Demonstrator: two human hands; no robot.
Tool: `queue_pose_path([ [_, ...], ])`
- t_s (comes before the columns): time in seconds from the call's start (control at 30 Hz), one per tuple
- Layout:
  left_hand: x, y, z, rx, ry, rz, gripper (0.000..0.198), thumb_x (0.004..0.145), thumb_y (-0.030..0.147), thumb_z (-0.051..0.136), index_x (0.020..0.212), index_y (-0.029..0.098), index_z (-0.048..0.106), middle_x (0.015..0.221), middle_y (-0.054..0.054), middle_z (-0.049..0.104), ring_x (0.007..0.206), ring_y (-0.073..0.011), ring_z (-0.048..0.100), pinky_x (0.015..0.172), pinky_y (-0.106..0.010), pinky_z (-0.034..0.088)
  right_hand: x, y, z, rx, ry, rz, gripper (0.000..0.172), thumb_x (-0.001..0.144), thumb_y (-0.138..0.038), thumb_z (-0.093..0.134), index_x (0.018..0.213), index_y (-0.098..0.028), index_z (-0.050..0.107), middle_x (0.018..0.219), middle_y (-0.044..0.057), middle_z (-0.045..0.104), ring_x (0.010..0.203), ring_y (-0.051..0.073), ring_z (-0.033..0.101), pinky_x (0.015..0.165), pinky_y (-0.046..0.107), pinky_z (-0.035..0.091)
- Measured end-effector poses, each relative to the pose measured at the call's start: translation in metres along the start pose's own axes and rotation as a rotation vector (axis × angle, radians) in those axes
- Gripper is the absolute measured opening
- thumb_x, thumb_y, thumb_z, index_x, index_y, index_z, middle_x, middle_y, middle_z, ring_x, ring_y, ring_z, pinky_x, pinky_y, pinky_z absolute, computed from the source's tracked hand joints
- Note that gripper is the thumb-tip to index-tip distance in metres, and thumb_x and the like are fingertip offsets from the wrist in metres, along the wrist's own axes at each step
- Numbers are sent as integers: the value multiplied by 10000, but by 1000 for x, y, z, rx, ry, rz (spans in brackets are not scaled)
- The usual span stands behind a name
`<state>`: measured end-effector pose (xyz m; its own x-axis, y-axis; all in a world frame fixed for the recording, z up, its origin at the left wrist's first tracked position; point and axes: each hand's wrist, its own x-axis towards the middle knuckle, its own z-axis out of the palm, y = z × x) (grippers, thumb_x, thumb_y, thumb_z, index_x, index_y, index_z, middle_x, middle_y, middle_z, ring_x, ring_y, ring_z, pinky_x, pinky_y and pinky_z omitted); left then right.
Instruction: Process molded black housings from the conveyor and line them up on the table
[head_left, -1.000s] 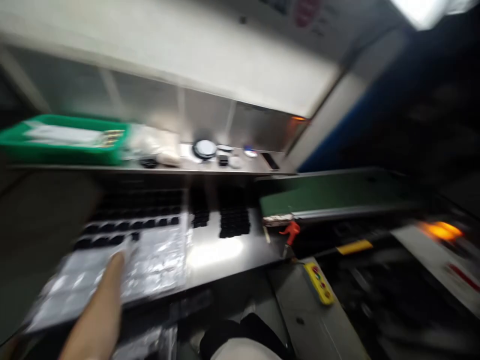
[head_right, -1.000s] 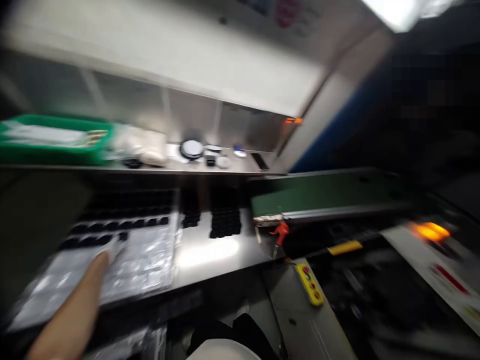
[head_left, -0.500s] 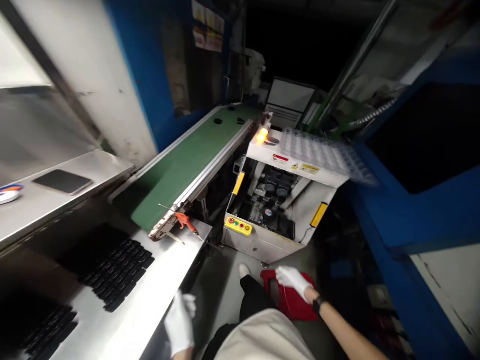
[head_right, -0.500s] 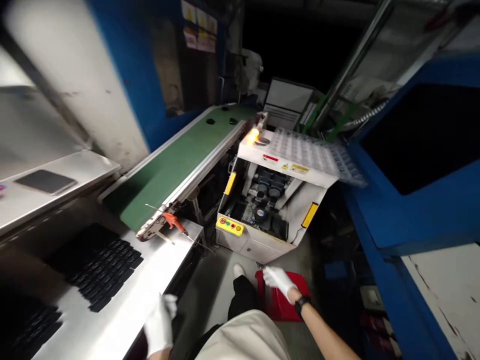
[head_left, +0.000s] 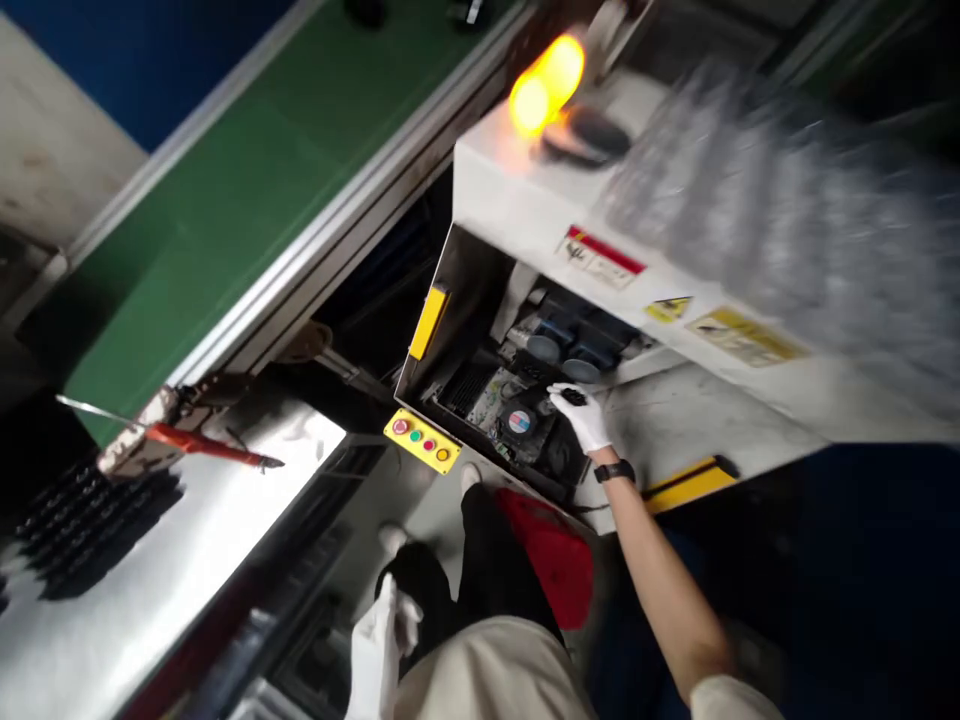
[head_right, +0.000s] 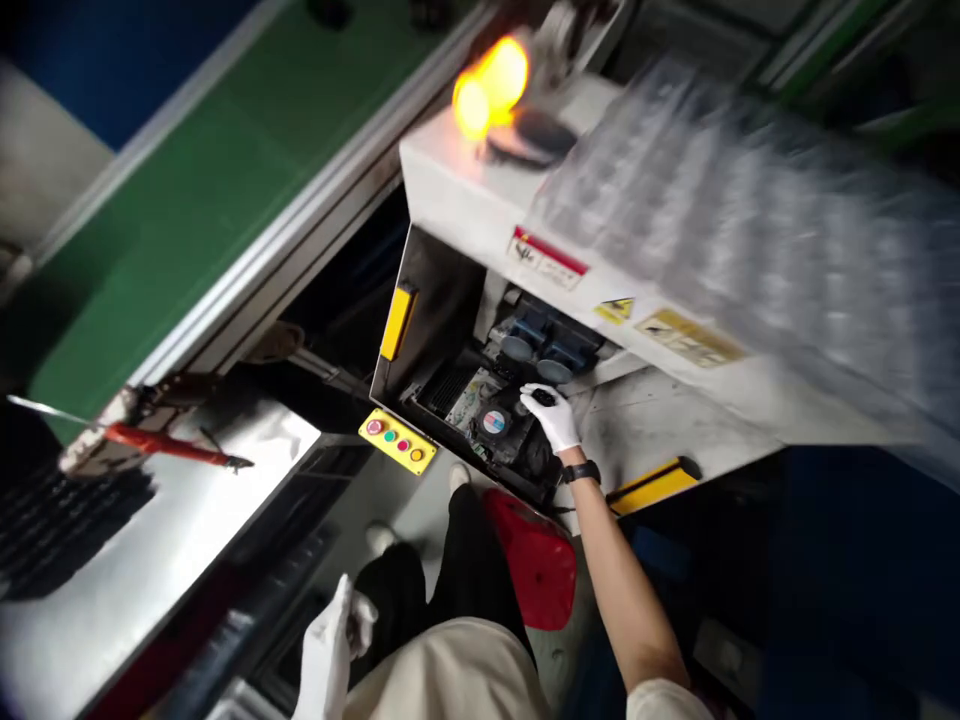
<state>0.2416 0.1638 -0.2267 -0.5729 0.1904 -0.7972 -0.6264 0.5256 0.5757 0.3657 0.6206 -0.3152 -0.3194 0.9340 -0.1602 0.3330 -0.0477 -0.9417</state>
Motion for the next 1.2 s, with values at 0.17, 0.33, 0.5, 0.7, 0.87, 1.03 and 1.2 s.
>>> queue_pose_path([
  [0.17, 7, -12, 48, -23, -32, -96, 840, 905, 930, 580, 563, 168, 663, 454, -18, 495, 462, -116, 394, 507, -251, 303, 2, 19, 14, -154, 273, -221, 320, 851, -465, 880, 955, -183, 772, 957, 85, 828, 903, 230, 784, 951, 413, 652],
  [0.33, 28, -13, 68, -33, -17, -121, 812, 952, 881, 567, 578, 168, 672, 441, -14, 501, 447, -106, 390, 504, -243, 325, 4, 14, 24, -200, 303, -307, 303, 914, -450, 853, 829, -200, 705, 800, 53, 807, 746, 237, 816, 794, 380, 658],
  [0.5, 43, -11, 62, -10, 123, -194, 793, 881, 903, 633, 574, 173, 663, 426, -10, 499, 436, -108, 395, 492, -238, 314, 7, 5, 25, -255, 342, -365, 346, 909, -476, 871, 794, -207, 687, 738, 56, 805, 695, 258, 822, 743, 388, 669],
  [0.7, 45, -17, 52, -52, 164, -245, 730, 919, 829, 659, 595, 175, 669, 435, 4, 485, 453, -108, 386, 495, -238, 294, 7, -4, 31, -351, 341, -375, 411, 970, -508, 808, 712, -210, 690, 676, 55, 778, 642, 252, 783, 801, 464, 694],
  [0.87, 50, -6, 63, -93, 72, -231, 745, 929, 845, 644, 629, 164, 693, 461, -4, 515, 453, -112, 406, 500, -254, 305, 7, -37, 24, -166, 473, -489, 290, 943, -328, 840, 740, -270, 641, 719, -7, 735, 639, 218, 751, 802, 472, 712],
  [1.03, 47, 50, 102, -202, -354, 9, 743, 884, 745, 829, 1334, 156, 776, 1192, -157, 811, 883, -203, 695, 797, -315, 569, -60, -75, 29, -122, -134, -502, 102, 1001, -376, 812, 987, -276, 794, 902, 30, 809, 967, 286, 828, 1072, 590, 662],
  [1.2, 31, 92, 140, -432, -664, 142, 742, 854, 635, 922, 1446, 228, 737, 1309, -132, 716, 949, -192, 648, 850, -323, 565, -137, -78, 54, -42, -458, -441, 440, 1043, -717, 651, 1191, -331, 801, 1278, 80, 740, 1303, 319, 735, 1178, 572, 617],
])
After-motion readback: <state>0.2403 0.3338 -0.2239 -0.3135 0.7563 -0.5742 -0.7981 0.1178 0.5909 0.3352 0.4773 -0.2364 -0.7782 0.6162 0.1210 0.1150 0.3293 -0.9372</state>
